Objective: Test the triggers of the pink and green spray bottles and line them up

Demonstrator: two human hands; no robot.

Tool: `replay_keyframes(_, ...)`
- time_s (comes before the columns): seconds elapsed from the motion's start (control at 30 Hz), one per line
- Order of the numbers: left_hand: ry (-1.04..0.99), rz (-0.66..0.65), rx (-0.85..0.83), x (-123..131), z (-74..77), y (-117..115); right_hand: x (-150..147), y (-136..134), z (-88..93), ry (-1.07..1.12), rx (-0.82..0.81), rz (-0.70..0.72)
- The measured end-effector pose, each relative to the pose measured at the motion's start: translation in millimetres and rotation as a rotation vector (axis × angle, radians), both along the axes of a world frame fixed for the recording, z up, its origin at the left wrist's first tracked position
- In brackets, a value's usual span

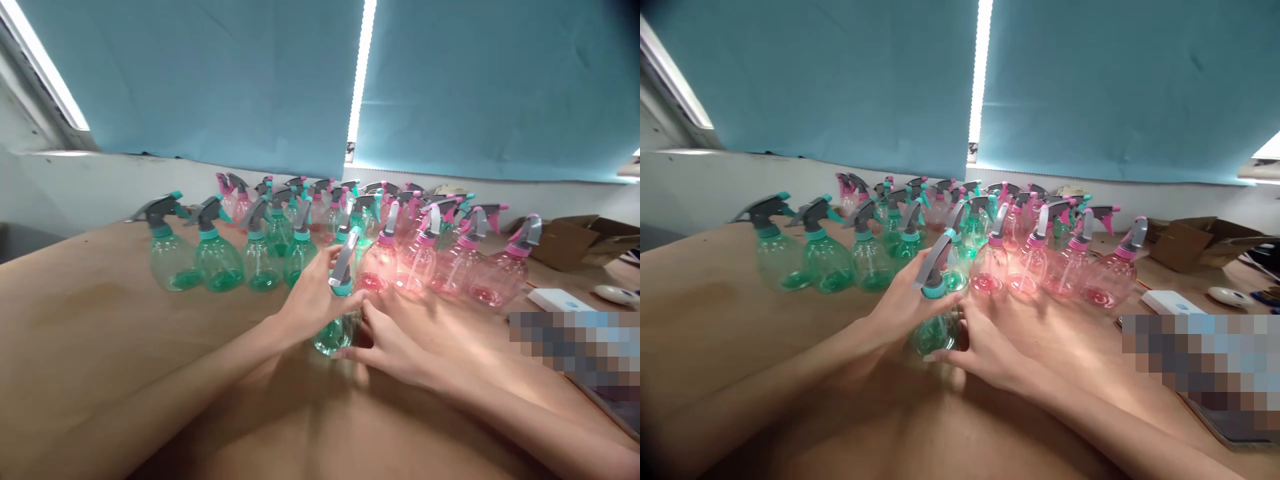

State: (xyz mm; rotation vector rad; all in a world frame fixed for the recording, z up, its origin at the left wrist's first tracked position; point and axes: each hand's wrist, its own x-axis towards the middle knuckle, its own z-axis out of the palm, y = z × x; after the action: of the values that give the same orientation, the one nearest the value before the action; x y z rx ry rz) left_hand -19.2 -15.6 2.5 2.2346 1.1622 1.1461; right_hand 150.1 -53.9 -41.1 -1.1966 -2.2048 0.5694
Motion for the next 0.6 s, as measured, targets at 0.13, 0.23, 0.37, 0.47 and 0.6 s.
replay_keyframes(0.13, 0.036, 0.075, -0.099, -36, -5.3, -19, -24, 4, -13.5, 0.096, -0.013, 0.092)
replay_keyframes(0.23, 0.061, 0.132, -0.104, -66, -10.9, -37, -49, 5, -15.6, 0.059, -0.038, 0.093)
replay_keyframes(0.37, 0.072, 0.209, -0.030, -108, -17.4, -57, -92, 3, -7.5, 0.110, -0.050, 0.221)
replay_keyframes(0.47, 0.077, 0.320, -0.012, -141, -21.9, -67, -123, 5, -0.8, 0.088, -0.014, 0.279)
replay_keyframes(0.6, 0.080, 0.457, 0.017, -187, -28.5, -77, -161, 14, 11.2, 0.042, -0.021, 0.270)
